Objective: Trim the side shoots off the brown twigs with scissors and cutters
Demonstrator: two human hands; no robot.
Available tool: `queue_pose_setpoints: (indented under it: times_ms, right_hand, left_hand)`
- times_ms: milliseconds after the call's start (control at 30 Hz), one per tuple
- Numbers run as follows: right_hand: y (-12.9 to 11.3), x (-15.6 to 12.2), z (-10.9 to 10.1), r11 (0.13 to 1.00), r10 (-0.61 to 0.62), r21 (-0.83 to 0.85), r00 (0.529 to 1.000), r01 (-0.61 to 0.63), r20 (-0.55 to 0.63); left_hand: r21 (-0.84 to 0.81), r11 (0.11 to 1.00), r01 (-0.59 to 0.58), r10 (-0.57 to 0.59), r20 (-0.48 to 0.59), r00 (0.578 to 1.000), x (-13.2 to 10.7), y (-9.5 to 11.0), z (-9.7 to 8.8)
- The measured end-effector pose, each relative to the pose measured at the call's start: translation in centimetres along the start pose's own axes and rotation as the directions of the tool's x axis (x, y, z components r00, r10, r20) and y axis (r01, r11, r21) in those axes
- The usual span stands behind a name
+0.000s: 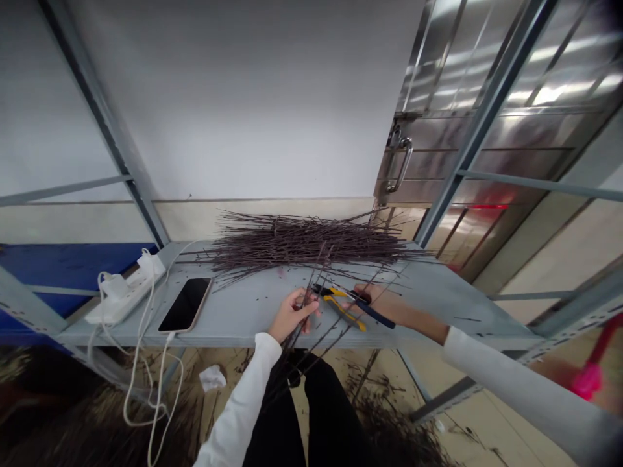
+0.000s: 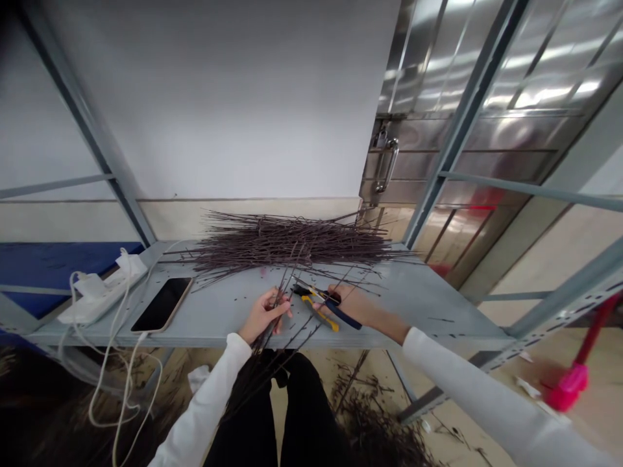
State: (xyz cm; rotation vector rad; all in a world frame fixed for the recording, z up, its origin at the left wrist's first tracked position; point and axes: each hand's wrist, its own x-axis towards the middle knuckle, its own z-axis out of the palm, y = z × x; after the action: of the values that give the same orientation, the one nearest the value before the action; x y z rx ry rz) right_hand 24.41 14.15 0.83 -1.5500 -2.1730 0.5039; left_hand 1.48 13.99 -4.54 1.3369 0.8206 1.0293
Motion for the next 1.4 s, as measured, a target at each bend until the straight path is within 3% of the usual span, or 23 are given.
queue_pose_setpoints:
  times_ms: [133, 300, 533, 833, 1033, 1233, 1400]
  right_hand:
    - [0.1, -0.3, 0.1, 0.999, -0.031, 0.046, 0.996, 0.027, 0.085]
    - [0.2, 0.2, 0.3, 0.999, -0.021, 0.028, 0.995, 0.019, 0.095]
    - [-0.4, 0.5, 0.4, 0.986, 0.093, -0.141, 0.996, -0.092, 0.002]
    - [-0.7, -2.5, -0.4, 0.948, 0.106, -0.288, 0.987, -0.136, -0.117]
    - [-1.3, -3.5, 2.7, 0.967, 0.162, -0.164, 0.966, -0.196, -0.200]
    - [-2.5, -4.4, 7.3, 0.961, 0.272, 0.055, 0.897, -0.270, -0.347]
    - [-3.0, -5.7, 8.1, 0.941, 0.336, 0.173, 0.855, -0.290, -0.396]
  left_hand:
    - [0.066, 0.997, -0.030, 0.034, -0.051, 0.998, -0.5, -0.6, 0.3]
    - [0.130, 0.990, -0.050, 0.060, -0.077, 0.995, -0.9, -0.9, 0.5]
    - [0.128, 0.991, -0.038, 0.051, -0.107, 0.993, -0.3, -1.1, 0.2]
    - [0.091, 0.996, 0.009, -0.004, -0.057, 0.998, -0.1, -1.1, 0.0]
    - [0.062, 0.998, 0.010, -0.008, -0.030, 1.000, -0.3, -0.5, 0.0]
    - [0.040, 0.999, 0.006, -0.004, -0.042, 0.999, -0.3, -0.8, -0.2]
    - [0.022, 1.000, -0.002, 0.003, -0.029, 1.000, -0.5, -0.7, -0.4]
